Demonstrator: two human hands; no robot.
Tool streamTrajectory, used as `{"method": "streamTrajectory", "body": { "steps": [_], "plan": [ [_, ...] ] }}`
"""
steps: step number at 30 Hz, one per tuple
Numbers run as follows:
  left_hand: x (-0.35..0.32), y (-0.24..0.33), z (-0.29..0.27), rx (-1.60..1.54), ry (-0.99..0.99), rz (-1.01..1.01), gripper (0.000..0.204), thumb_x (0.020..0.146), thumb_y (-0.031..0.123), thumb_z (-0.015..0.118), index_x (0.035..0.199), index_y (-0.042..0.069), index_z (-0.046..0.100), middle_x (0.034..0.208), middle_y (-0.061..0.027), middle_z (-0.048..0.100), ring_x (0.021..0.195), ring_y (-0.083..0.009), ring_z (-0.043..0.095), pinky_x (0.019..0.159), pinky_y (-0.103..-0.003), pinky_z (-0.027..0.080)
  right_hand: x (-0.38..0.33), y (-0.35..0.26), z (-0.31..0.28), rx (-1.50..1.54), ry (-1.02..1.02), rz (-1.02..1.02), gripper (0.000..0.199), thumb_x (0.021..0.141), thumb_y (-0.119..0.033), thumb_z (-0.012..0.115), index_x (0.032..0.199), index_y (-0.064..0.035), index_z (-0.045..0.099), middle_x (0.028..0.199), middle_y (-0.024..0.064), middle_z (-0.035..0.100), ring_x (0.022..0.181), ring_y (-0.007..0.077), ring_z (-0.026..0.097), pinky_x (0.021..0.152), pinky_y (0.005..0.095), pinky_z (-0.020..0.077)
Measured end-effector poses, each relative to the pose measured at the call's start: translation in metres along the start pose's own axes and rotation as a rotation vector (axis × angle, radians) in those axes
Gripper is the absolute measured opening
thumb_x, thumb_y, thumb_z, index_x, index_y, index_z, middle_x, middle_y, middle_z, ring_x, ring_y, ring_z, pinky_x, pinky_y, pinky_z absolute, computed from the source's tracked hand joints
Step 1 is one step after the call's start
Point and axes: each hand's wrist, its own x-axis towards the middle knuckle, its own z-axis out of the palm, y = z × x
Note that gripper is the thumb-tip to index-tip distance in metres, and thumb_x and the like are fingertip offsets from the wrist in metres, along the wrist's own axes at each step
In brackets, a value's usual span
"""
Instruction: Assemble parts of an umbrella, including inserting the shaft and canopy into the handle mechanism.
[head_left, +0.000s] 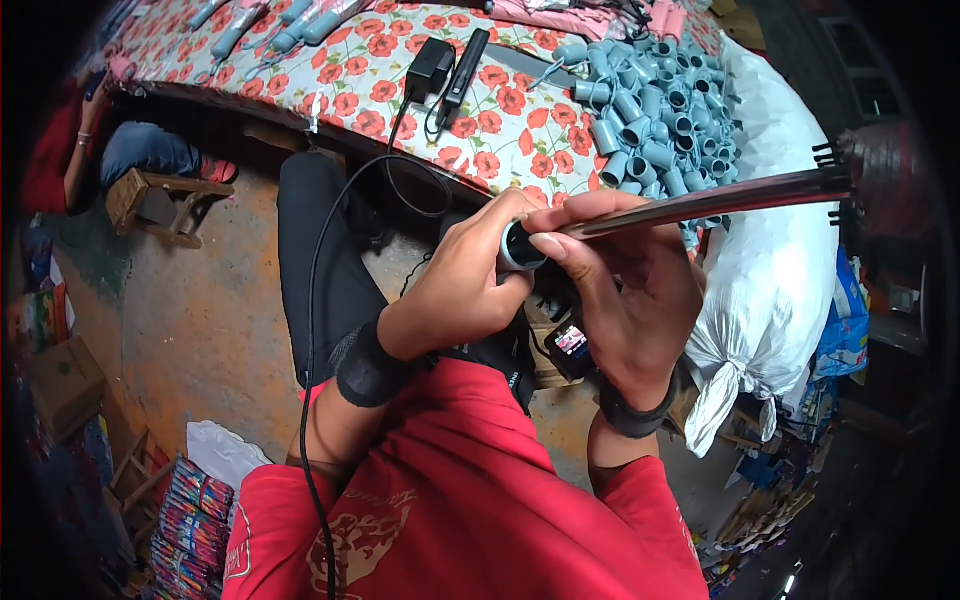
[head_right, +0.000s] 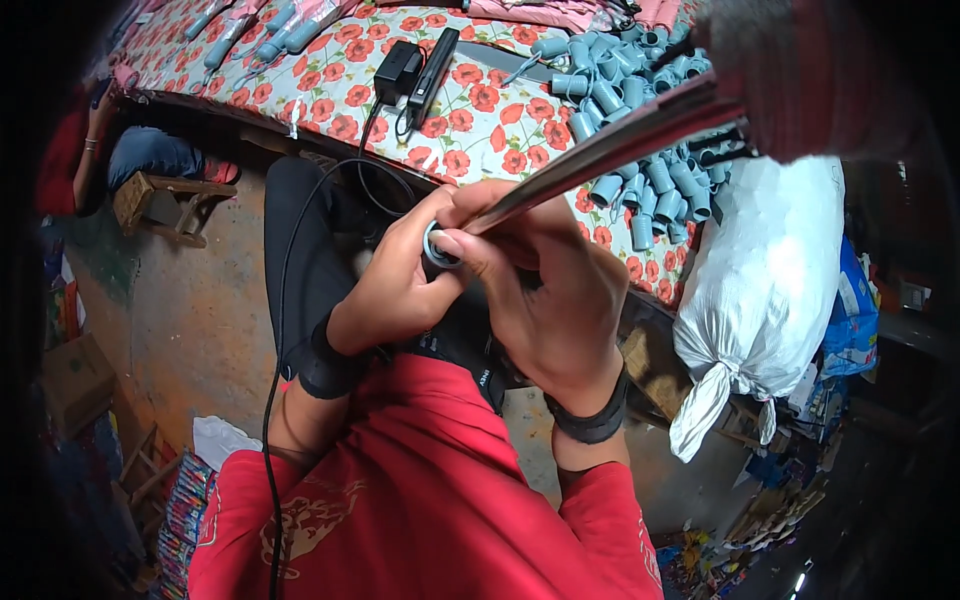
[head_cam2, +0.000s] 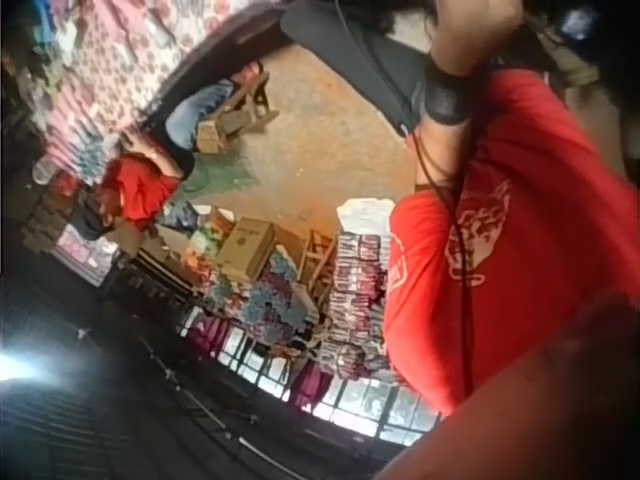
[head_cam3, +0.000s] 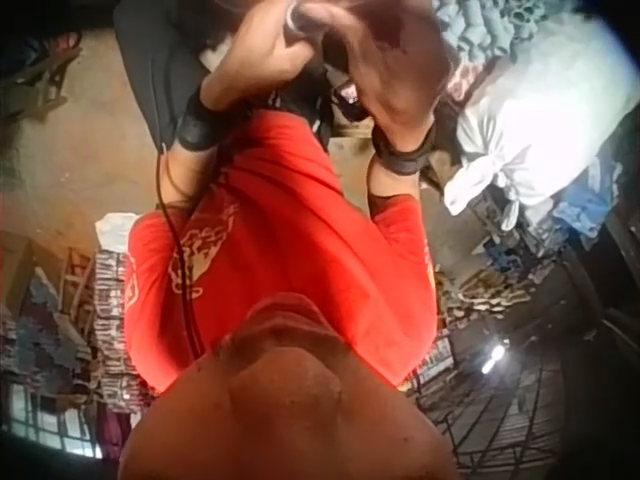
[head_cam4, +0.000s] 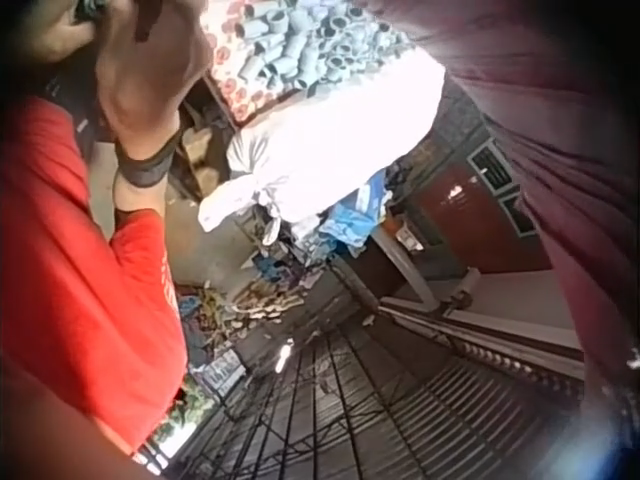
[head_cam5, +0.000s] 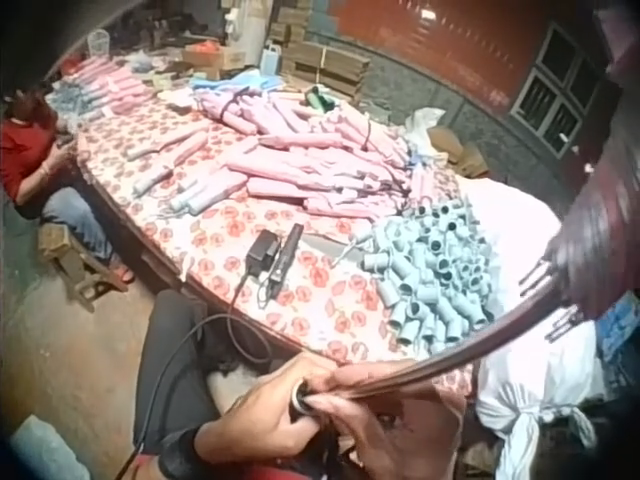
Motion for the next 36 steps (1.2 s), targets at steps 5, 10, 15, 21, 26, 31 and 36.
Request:
{"method": "streamTrajectory", "body": {
  "steps": [5,10,15,21,26,31,36],
  "plan": [
    [0.0,-0.003,0.002,0.018,0.01,0.12,0.043,0.076,-0.006,0.057,0.119,0.002,0.056,0.112,-0.0124,0.064,0.086,-0.0251,0.06,0.074,-0.034,0.049,-0.004,-0.001,0.002,-0.017,0.041,-0.024,0.036,0.083,0.007,0.077,0.117,0.004,0.064,0.094,0.0134,0.076,0.085,0.02,0.075,0.081,0.0263,0.0591],
    [-0.004,-0.014,0.014,-0.114,0.052,0.05,0.047,0.077,-0.006,0.057,0.124,0.001,0.055,0.118,-0.0158,0.065,0.099,-0.0284,0.063,0.087,-0.035,0.05,0.001,-0.002,-0.008,-0.3,-0.092,0.061,0.036,0.085,0.003,0.075,0.12,0.0047,0.065,0.104,0.0143,0.076,0.095,0.0229,0.074,0.086,0.0296,0.0576],
    [-0.008,-0.003,0.019,-0.198,0.073,-0.065,0.054,0.079,-0.006,0.058,0.132,-0.002,0.053,0.124,-0.0181,0.065,0.108,-0.0313,0.064,0.095,-0.036,0.051,0.008,0.002,0.004,-0.102,-0.103,-0.214,0.035,0.087,-0.003,0.072,0.121,0.0045,0.066,0.114,0.0152,0.073,0.104,0.0253,0.071,0.09,0.0347,0.055],
    [-0.004,0.012,0.009,0.276,-0.155,0.154,0.06,0.082,0.001,0.066,0.139,-0.004,0.05,0.129,-0.0183,0.063,0.115,-0.0296,0.062,0.101,-0.037,0.05,-0.013,0.055,-0.005,-0.184,0.008,-0.19,0.035,0.088,-0.006,0.069,0.122,0.0029,0.066,0.116,0.0151,0.071,0.097,0.0263,0.068,0.088,0.0349,0.0529],
    [0.021,0.025,-0.044,-0.219,0.055,-0.199,0.05,0.101,0.015,0.06,0.145,-0.002,0.044,0.137,-0.0203,0.062,0.124,-0.0302,0.063,0.106,-0.037,0.049,-0.053,0.055,-0.046,-0.242,0.03,-0.01,0.032,0.091,-0.006,0.067,0.122,0.0024,0.066,0.102,0.013,0.072,0.088,0.0246,0.068,0.084,0.0315,0.0531],
    [0.056,0.03,-0.074,-0.87,0.325,-0.003,0.031,0.107,0.024,0.053,0.126,0.0,0.058,0.119,-0.0148,0.067,0.109,-0.0277,0.067,0.095,-0.037,0.053,-0.065,0.039,-0.062,-0.329,-0.275,0.135,0.037,0.097,-0.017,0.062,0.126,0.0053,0.064,0.114,0.0171,0.072,0.095,0.0249,0.069,0.088,0.0331,0.053],
    [0.049,0.012,-0.038,-0.707,0.457,-0.059,0.024,0.108,0.022,0.053,0.11,-0.001,0.061,0.107,-0.0202,0.068,0.098,-0.0273,0.066,0.097,-0.038,0.052,-0.048,0.045,-0.045,0.314,0.294,-0.019,0.042,0.104,-0.023,0.053,0.134,0.0063,0.059,0.121,0.0183,0.069,0.103,0.0257,0.067,0.094,0.0334,0.0527]
  ]
}}
